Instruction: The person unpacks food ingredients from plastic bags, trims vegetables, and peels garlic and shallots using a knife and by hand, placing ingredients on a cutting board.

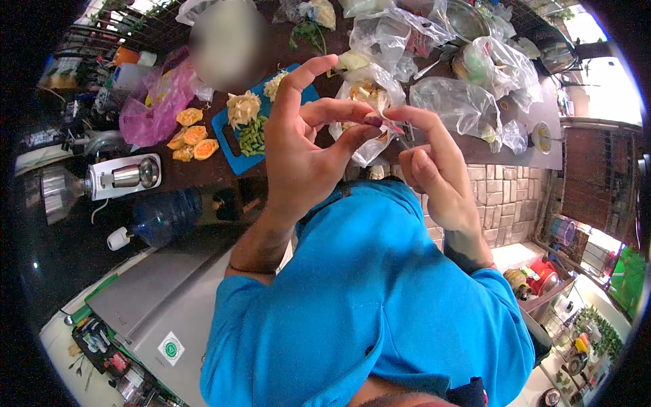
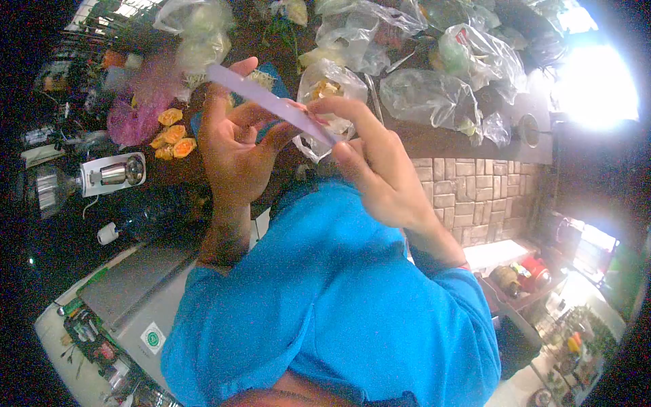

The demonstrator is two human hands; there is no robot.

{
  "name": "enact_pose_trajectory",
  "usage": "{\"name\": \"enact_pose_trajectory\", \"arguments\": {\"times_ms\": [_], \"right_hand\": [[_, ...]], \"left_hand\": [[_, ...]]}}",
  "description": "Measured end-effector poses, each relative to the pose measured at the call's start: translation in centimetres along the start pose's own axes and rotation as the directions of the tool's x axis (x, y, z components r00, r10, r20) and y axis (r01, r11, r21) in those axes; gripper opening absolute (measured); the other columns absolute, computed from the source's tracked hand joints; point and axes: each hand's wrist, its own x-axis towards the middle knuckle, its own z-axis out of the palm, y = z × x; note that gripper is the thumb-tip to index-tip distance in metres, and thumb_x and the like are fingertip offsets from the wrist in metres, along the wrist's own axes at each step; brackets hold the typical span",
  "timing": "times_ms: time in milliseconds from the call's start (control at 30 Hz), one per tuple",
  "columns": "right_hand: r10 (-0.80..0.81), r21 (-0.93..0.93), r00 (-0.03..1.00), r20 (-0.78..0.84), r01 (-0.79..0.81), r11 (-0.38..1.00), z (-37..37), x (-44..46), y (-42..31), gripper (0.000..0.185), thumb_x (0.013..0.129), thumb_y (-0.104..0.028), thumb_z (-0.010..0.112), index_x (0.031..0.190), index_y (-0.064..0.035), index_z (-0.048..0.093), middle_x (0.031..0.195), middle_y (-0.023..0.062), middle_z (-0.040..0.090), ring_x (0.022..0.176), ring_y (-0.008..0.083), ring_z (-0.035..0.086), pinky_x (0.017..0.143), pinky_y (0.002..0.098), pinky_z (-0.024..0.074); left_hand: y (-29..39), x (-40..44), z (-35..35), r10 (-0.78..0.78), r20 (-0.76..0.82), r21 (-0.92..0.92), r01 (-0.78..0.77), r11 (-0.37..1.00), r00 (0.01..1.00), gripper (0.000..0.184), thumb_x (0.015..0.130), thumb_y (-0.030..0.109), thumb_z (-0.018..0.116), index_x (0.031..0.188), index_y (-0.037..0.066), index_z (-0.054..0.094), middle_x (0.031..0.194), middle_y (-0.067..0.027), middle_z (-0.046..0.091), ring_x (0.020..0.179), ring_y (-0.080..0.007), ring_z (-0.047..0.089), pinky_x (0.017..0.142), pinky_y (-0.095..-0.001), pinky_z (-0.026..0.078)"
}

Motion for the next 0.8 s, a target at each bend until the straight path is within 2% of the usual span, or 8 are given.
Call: {"name": "enact_pose_trajectory", "arguments": {"times_ms": [67,233,300,400,433,567,667,800], "right_hand": [[-0.005,-0.053,1.000,-0.025,0.004,0.999,0.4,0.0,-0.2,0.041,0.094,-0.026,0.049,0.127,-0.0018,0.048,0.057,0.0002,0.047,0.052,0.0065,0.043,0.049,0.0274,0.0312],[-0.091,-0.194,0.993,-0.074,0.075,0.978,0.8,0.2,0.0,0.037,0.093,-0.023,0.051,0.124,-0.0046,0.051,0.056,0.0035,0.046,0.049,0.0078,0.043,0.048,0.0279,0.0316],[0.011,-0.126,0.997,-0.078,-0.021,0.992,0.6,0.1,0.1,0.036,0.094,-0.024,0.049,0.124,-0.0040,0.052,0.060,0.0032,0.051,0.054,0.0077,0.046,0.051,0.0283,0.0343],[-0.032,-0.096,0.996,-0.080,0.024,0.995,0.4,0.2,0.8,0.037,0.096,-0.026,0.047,0.126,-0.0044,0.052,0.065,0.0002,0.053,0.059,0.0073,0.047,0.052,0.0265,0.0348],[-0.032,-0.096,0.996,-0.079,0.024,0.995,0.5,0.2,0.9,0.037,0.096,-0.026,0.047,0.126,-0.0044,0.052,0.065,0.0002,0.053,0.059,0.0073,0.047,0.052,0.0265,0.0348],[-0.019,0.112,0.996,-0.082,0.028,0.993,0.8,0.2,0.6,0.040,0.098,-0.030,0.044,0.126,-0.0029,0.051,0.066,-0.0045,0.049,0.059,0.0039,0.040,0.051,0.0216,0.0300],[0.017,0.193,0.998,-0.056,-0.005,0.981,0.4,0.1,0.9,0.041,0.099,-0.031,0.043,0.127,-0.0024,0.050,0.066,-0.0063,0.044,0.057,0.0022,0.036,0.050,0.0203,0.0269],[0.029,0.238,0.999,-0.038,-0.019,0.971,0.3,0.0,1.1,0.041,0.099,-0.031,0.042,0.128,-0.0035,0.049,0.067,-0.0088,0.038,0.057,0.0016,0.034,0.049,0.0204,0.0251]], "left_hand": [[0.4,0.1,-0.1,0.031,0.014,0.108,-0.032,0.994,0.999,0.074,0.074,-0.002,0.077,0.134,0.002,0.034,0.090,-0.0139,0.069,0.088,-0.0178,0.069,0.082,-0.0281,0.052],[0.8,0.1,-0.4,0.001,0.017,0.156,-0.004,0.988,1.000,0.077,0.073,-0.003,0.077,0.136,0.002,0.032,0.088,-0.0135,0.069,0.087,-0.0178,0.069,0.082,-0.0280,0.053],[0.9,0.1,-0.4,0.004,0.027,0.157,-0.009,0.988,1.000,0.078,0.073,-0.003,0.077,0.136,0.002,0.031,0.088,-0.0140,0.069,0.087,-0.0177,0.069,0.081,-0.0277,0.053],[1.0,0.1,-0.4,-0.047,0.051,0.109,0.042,0.993,0.998,0.077,0.074,-0.006,0.075,0.136,0.002,0.031,0.090,-0.0153,0.069,0.088,-0.0179,0.069,0.080,-0.0282,0.054],[0.8,0.1,-0.4,-0.077,0.042,0.072,0.073,0.995,0.996,0.080,0.074,0.000,0.078,0.138,0.003,0.030,0.092,-0.0159,0.069,0.090,-0.0200,0.068,0.084,-0.0318,0.053],[0.5,0.1,-0.5,-0.088,0.049,0.044,0.086,0.995,0.995,0.083,0.074,0.003,0.079,0.140,0.004,0.029,0.095,-0.0174,0.069,0.092,-0.0219,0.068,0.087,-0.0358,0.053],[0.4,0.1,-0.4,-0.077,0.074,-0.004,0.077,0.997,0.994,0.076,0.076,-0.009,0.071,0.138,0.002,0.029,0.096,-0.0158,0.067,0.091,-0.0184,0.067,0.083,-0.0292,0.055],[0.3,0.1,-0.1,-0.120,0.069,-0.051,0.124,0.991,0.990,0.078,0.075,-0.008,0.073,0.139,0.004,0.030,0.098,-0.0152,0.067,0.092,-0.0182,0.067,0.081,-0.0282,0.055]]}}
